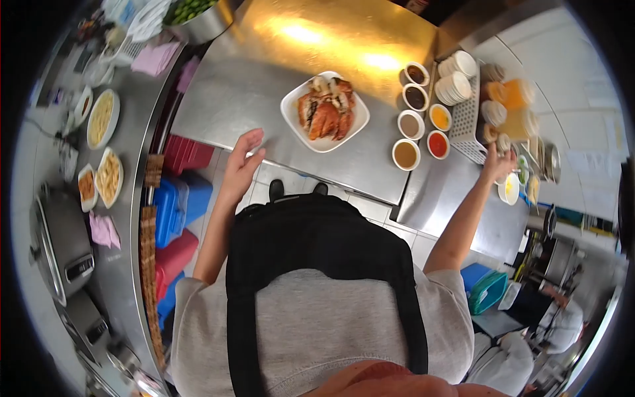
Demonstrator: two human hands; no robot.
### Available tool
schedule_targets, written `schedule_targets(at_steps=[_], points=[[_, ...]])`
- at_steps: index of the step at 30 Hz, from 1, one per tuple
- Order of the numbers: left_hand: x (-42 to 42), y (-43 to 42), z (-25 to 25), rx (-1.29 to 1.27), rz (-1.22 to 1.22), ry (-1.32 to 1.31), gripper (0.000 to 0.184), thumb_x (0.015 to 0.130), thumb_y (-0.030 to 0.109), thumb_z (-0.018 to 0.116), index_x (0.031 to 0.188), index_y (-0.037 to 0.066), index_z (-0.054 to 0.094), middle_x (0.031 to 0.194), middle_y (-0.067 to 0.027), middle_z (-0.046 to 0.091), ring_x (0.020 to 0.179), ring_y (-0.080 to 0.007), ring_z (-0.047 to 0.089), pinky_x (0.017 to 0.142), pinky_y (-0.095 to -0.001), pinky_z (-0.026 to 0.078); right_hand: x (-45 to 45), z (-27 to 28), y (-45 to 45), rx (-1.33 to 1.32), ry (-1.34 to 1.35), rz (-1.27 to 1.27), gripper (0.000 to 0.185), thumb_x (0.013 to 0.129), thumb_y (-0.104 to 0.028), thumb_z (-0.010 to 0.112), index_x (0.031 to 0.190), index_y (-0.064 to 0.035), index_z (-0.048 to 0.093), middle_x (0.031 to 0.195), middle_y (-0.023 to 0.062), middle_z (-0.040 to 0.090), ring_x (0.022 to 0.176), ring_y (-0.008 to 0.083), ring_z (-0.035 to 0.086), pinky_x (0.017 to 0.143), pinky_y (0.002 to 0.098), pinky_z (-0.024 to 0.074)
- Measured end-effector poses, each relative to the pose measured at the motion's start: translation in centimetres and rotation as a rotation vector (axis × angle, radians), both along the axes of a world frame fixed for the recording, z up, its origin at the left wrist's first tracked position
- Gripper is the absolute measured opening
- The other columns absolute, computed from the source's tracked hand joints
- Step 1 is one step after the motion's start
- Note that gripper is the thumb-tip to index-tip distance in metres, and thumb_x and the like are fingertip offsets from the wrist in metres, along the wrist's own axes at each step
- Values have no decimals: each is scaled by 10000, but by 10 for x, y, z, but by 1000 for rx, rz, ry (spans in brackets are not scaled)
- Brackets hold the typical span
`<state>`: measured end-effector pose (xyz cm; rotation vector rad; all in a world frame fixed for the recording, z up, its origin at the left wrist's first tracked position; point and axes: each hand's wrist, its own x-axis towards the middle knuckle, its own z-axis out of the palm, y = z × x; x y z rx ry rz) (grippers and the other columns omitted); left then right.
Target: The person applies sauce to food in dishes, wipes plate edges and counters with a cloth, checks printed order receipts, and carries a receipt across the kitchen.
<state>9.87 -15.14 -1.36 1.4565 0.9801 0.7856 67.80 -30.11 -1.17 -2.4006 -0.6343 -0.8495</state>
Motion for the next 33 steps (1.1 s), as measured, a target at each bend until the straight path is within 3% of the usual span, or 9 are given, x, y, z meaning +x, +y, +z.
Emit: schedule_targets(at_steps=[2,4,6,8,10,14,19,21,33], points=[[-11,-4,2,-10,24,8,379,834,74,502,1197,30,405,1202,-104,454,1138,-214,417,891,-302,372,-9,10,-2,147,-141,137,525,622,-313,730,970,44,567,1058,203,491,960,290,489,815,404,417],[-19,-4,5,-39,51,11,380,831,72,504,1196,32,407,1198,-103,456,1132,-212,421,888,-302,372,-56,58,5,638,230,498,384,712,-168,696,940,81,512,1000,190,517,888,237,526,765,348,445],[-29,-5,-2,-19,65,22,383,828,69,505,1197,34,408,1195,-104,458,1133,-212,419,883,-301,374,-105,107,15,633,-6,599,303,735,-65,663,920,84,474,952,169,543,828,192,548,731,297,453],[-34,-6,-3,-58,72,-15,385,825,69,506,1196,36,410,1191,-107,461,1140,-211,413,880,-303,375,-120,132,13,529,6,634,301,758,-85,638,967,62,477,908,138,570,798,173,552,706,294,455],[-38,-5,-3,-51,61,-6,385,825,70,506,1196,36,410,1190,-106,462,1142,-211,410,879,-303,375,-158,150,24,313,335,809,323,768,-113,626,1025,19,482,904,114,582,784,162,551,689,273,451],[-43,-3,-3,-34,38,-23,380,825,74,508,1191,34,413,1184,-107,468,1144,-213,409,876,-304,376,-233,129,58,-257,651,1014,418,717,-145,659,1084,-42,488,870,110,601,734,157,576,650,271,456],[-57,-2,-2,-47,37,-40,379,827,83,513,1191,41,416,1185,-108,469,1145,-219,410,873,-311,374,-296,98,89,-798,359,1086,470,678,-197,675,1082,-53,483,904,152,598,773,273,603,673,347,471],[-66,-2,-4,-52,46,-35,379,828,86,514,1192,44,417,1188,-109,469,1147,-221,409,873,-313,373,-314,101,97,-985,206,1116,381,674,-283,666,934,-64,496,787,141,585,728,299,600,630,389,476],[-93,-3,-14,-88,83,-75,377,839,100,507,1200,46,413,1206,-99,454,1160,-218,395,881,-314,366,-310,130,127,-1195,-82,869,389,687,-322,671,904,-50,498,795,111,599,720,270,612,601,353,490]])
